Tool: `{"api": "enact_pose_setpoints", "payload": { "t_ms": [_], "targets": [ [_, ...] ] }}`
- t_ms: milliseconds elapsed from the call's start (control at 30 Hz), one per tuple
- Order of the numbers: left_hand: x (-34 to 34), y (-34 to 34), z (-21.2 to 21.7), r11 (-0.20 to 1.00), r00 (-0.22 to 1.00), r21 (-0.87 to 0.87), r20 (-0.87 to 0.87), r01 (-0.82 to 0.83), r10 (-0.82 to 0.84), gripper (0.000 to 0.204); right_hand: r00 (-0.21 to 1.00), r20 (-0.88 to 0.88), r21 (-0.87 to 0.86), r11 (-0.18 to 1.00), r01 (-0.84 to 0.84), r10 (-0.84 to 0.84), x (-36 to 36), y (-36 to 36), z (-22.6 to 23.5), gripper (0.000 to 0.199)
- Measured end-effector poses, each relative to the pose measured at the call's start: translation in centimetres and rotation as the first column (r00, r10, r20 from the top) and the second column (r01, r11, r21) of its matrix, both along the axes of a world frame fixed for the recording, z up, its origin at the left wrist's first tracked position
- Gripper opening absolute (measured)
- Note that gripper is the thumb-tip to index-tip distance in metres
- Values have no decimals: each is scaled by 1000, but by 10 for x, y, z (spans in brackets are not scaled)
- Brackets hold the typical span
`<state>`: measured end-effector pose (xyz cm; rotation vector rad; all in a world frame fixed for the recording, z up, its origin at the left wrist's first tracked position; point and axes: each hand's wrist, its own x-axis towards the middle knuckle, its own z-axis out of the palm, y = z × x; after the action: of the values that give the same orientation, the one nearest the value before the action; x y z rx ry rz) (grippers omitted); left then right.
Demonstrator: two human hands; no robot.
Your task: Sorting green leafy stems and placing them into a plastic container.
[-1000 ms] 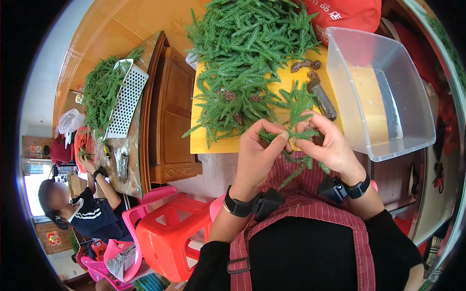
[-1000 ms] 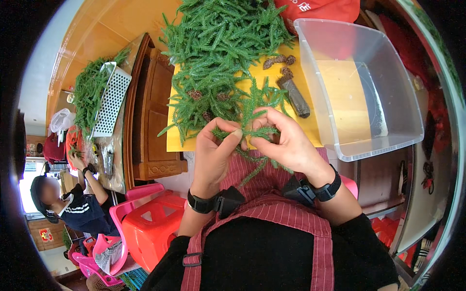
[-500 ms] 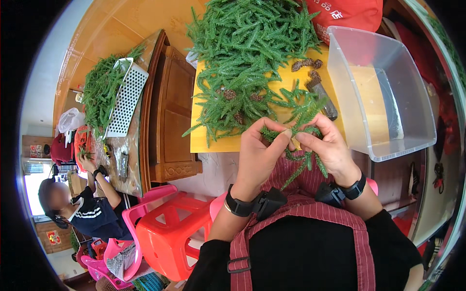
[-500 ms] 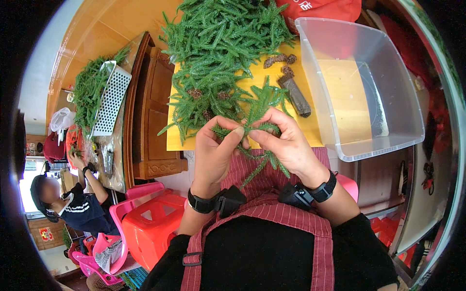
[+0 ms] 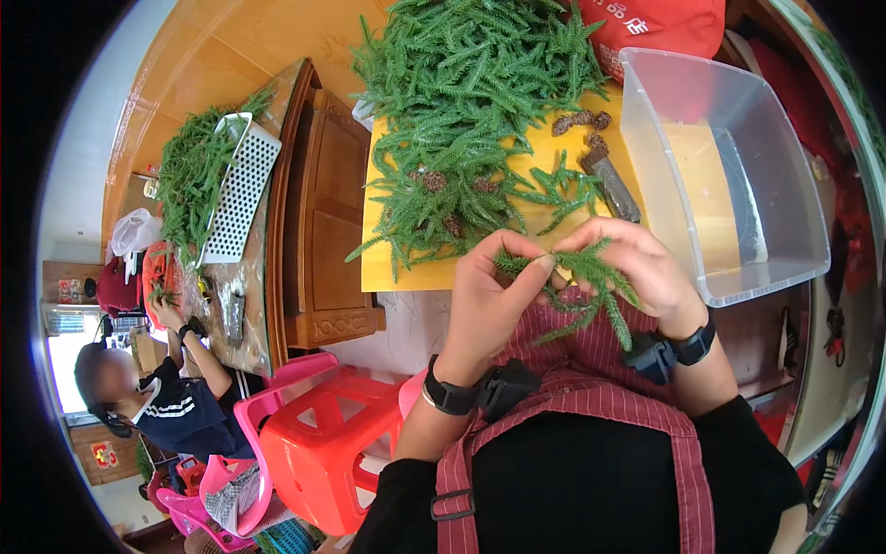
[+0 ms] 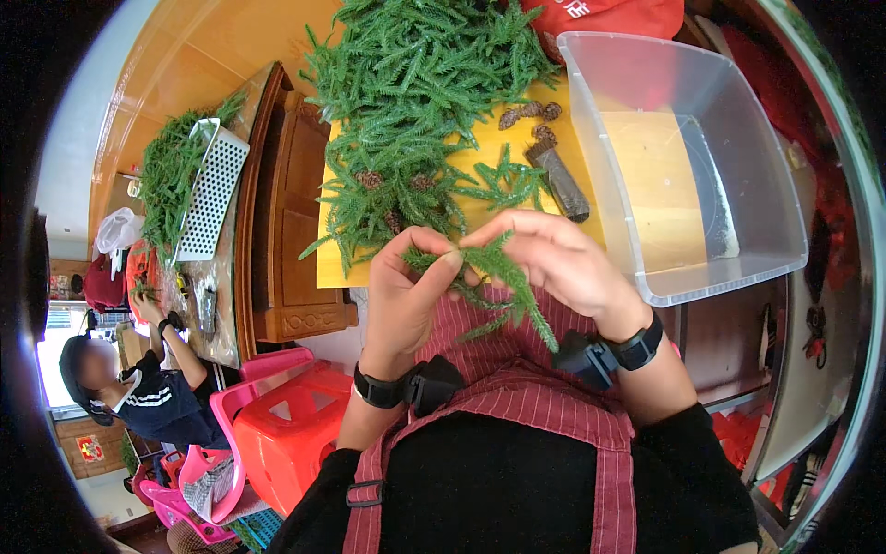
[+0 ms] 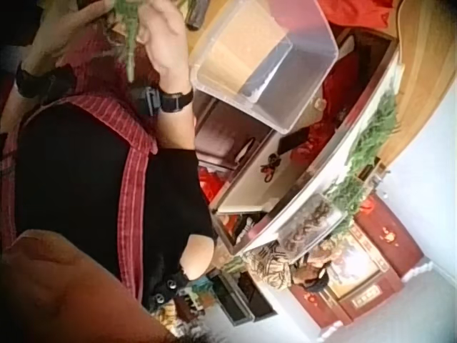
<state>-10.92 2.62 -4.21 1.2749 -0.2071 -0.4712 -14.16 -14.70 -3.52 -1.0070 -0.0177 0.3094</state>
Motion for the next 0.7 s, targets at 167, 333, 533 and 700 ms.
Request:
{"api": "enact_pose_setpoints", "payload": {
  "t_ms": [167, 333, 533, 700],
  "targets": [
    [-1, 3, 1, 993, 995, 96, 66, 70, -77, 8, 987, -145, 71, 996, -62, 72, 1, -3, -23, 20],
    [-1, 3, 4, 987, 983, 114, 133, 110, -125, 7, 964, -142, 55, 974, -218, 224, 2, -11, -27, 18],
    [2, 8, -1, 963, 955, 254, 253, 86, -152, 7, 943, -107, 198, 936, -290, 315, -5, -8, -33, 20],
    [3, 9, 12, 954, 970, 245, 128, 171, -207, 7, 960, -30, 56, 960, -276, 278, -5, -2, -29, 13]
  ]
}}
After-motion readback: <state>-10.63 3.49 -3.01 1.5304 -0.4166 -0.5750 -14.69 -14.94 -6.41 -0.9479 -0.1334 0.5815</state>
